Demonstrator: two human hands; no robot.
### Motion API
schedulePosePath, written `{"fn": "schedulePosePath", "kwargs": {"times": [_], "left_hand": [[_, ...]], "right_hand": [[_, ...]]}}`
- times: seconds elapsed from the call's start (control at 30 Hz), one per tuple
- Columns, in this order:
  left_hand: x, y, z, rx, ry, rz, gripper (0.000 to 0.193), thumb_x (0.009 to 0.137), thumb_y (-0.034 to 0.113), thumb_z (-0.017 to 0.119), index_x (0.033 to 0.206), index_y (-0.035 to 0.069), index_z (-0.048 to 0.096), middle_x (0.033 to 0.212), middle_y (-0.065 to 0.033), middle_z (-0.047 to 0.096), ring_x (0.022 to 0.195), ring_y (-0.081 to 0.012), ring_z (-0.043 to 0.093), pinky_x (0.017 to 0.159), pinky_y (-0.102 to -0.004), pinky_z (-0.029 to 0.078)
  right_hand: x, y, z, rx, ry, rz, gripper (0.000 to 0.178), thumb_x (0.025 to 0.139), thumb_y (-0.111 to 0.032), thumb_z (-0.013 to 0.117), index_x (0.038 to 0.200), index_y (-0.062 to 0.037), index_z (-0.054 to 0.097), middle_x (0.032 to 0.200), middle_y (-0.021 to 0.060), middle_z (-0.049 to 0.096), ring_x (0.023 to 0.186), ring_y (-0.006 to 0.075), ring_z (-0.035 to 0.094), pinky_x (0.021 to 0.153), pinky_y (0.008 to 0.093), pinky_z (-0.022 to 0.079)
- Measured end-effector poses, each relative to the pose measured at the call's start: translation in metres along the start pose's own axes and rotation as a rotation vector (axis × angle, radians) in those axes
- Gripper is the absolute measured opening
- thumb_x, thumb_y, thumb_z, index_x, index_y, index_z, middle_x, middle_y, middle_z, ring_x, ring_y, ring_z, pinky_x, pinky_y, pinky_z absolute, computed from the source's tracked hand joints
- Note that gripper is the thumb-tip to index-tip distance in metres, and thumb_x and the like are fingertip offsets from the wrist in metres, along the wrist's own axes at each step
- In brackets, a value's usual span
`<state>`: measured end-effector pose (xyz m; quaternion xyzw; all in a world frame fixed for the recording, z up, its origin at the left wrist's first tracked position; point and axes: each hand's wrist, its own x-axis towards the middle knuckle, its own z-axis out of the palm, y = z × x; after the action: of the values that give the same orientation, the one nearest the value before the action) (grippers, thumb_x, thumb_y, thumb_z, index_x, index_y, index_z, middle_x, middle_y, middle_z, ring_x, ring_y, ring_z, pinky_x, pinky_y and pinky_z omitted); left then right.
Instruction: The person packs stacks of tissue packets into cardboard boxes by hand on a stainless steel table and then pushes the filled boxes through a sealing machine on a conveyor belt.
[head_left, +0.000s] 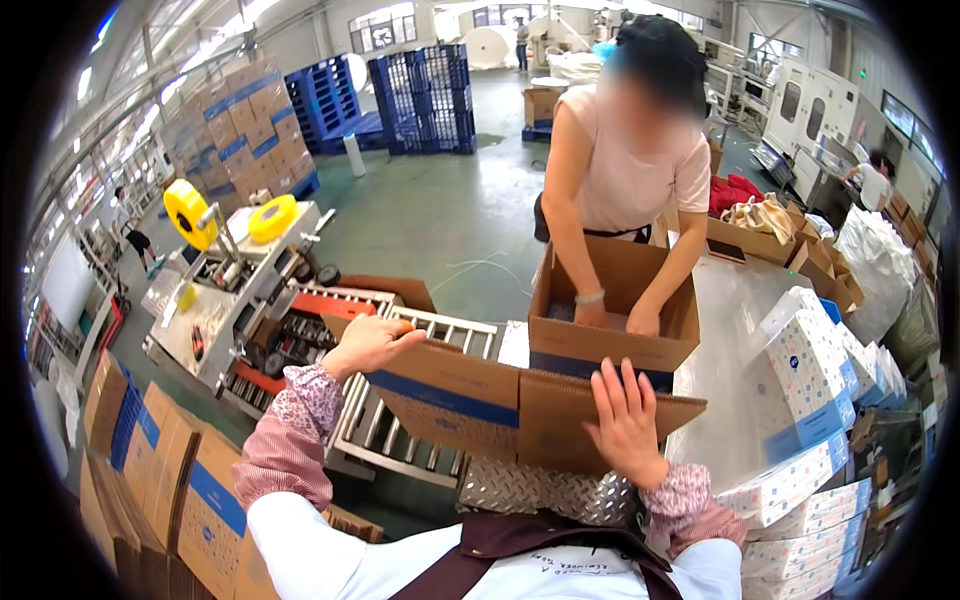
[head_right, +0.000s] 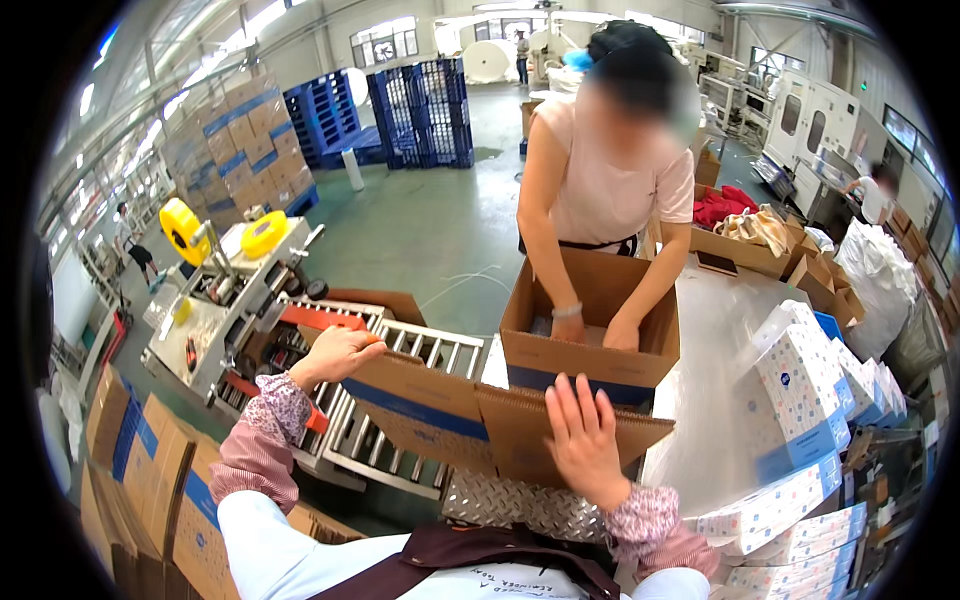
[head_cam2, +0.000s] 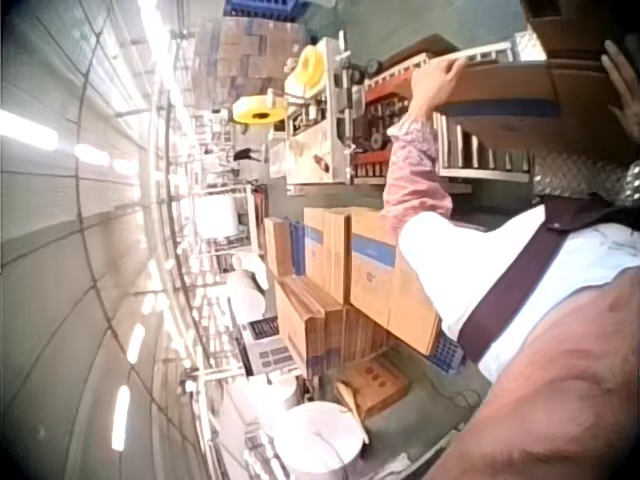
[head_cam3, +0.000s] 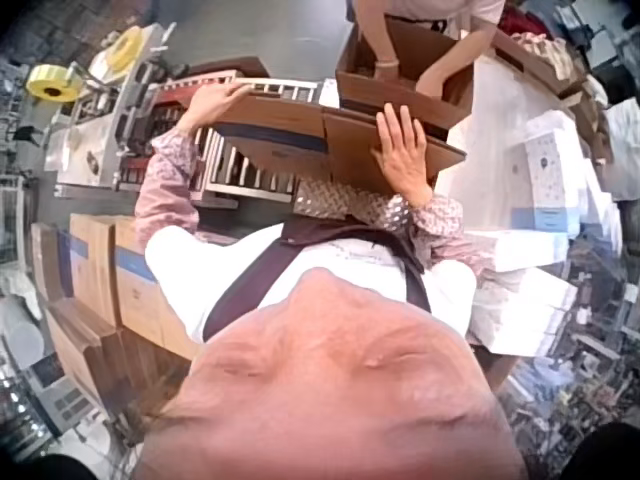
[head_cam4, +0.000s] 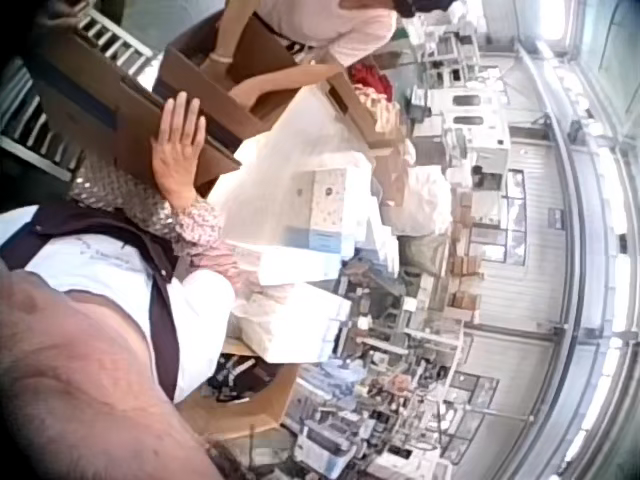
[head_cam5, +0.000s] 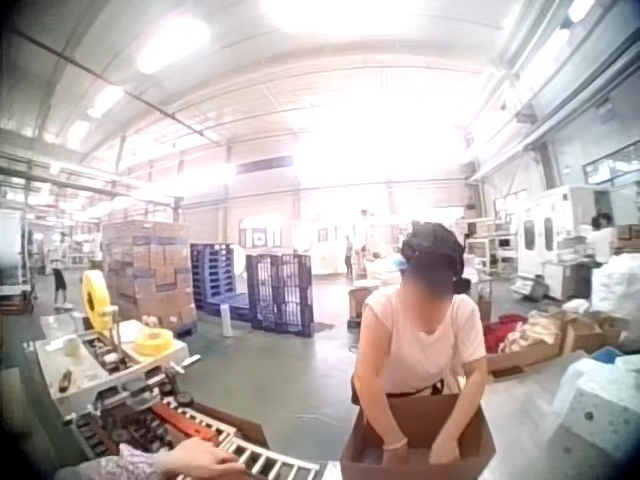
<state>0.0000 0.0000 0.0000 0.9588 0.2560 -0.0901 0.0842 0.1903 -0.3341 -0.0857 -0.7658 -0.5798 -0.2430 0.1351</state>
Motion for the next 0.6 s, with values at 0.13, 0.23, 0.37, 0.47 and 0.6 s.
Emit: {"fn": "schedulePosePath", "kwargs": {"times": [0.13,0.23,0.37,0.47,0.6], "left_hand": [[0.027,-0.005,0.052,-0.056,-0.100,0.241,0.039,0.091,0.040,0.046,0.112,0.010,0.058,0.097,-0.0147,0.064,0.094,-0.0331,0.060,0.085,-0.0420,0.044],[0.010,-0.003,0.013,0.363,0.041,0.122,0.032,0.087,0.035,0.057,0.097,0.005,0.061,0.081,-0.0140,0.066,0.076,-0.0323,0.064,0.068,-0.0426,0.050],[-0.015,-0.053,-0.002,0.377,0.242,-0.090,0.033,0.085,0.035,0.059,0.082,0.004,0.068,0.081,-0.0176,0.067,0.077,-0.0310,0.066,0.068,-0.0401,0.052],[-0.008,-0.049,0.005,0.290,0.190,-0.237,0.023,0.081,0.021,0.058,0.083,0.000,0.067,0.083,-0.0194,0.067,0.078,-0.0322,0.067,0.070,-0.0403,0.054],[0.012,-0.032,0.053,0.340,0.082,0.128,0.036,0.087,0.030,0.049,0.086,-0.003,0.064,0.080,-0.0223,0.065,0.070,-0.0372,0.066,0.068,-0.0431,0.054]], "right_hand": [[-0.044,0.004,-0.025,0.142,0.153,-0.033,0.031,0.077,-0.029,0.067,0.101,-0.0098,0.062,0.100,0.0010,0.059,0.093,0.0196,0.051,0.083,0.0338,0.033],[-0.015,-0.011,-0.011,0.292,0.358,0.089,0.017,0.080,-0.027,0.064,0.071,-0.0138,0.061,0.066,-0.0029,0.054,0.065,0.0175,0.046,0.070,0.0324,0.031],[0.023,-0.008,-0.014,0.947,0.312,-0.170,0.033,0.081,-0.011,0.053,0.049,-0.0127,0.044,0.050,-0.0019,0.043,0.053,0.0168,0.042,0.063,0.0307,0.032],[0.062,-0.036,0.029,1.023,0.221,-0.398,0.042,0.089,-0.022,0.049,0.049,-0.0123,0.046,0.050,0.0006,0.048,0.052,0.0191,0.044,0.062,0.0328,0.034],[0.059,-0.117,0.135,0.448,-0.624,-0.507,0.039,0.091,-0.036,0.049,0.070,-0.0074,0.067,0.069,0.0068,0.064,0.063,0.0250,0.055,0.071,0.0367,0.040]]}}
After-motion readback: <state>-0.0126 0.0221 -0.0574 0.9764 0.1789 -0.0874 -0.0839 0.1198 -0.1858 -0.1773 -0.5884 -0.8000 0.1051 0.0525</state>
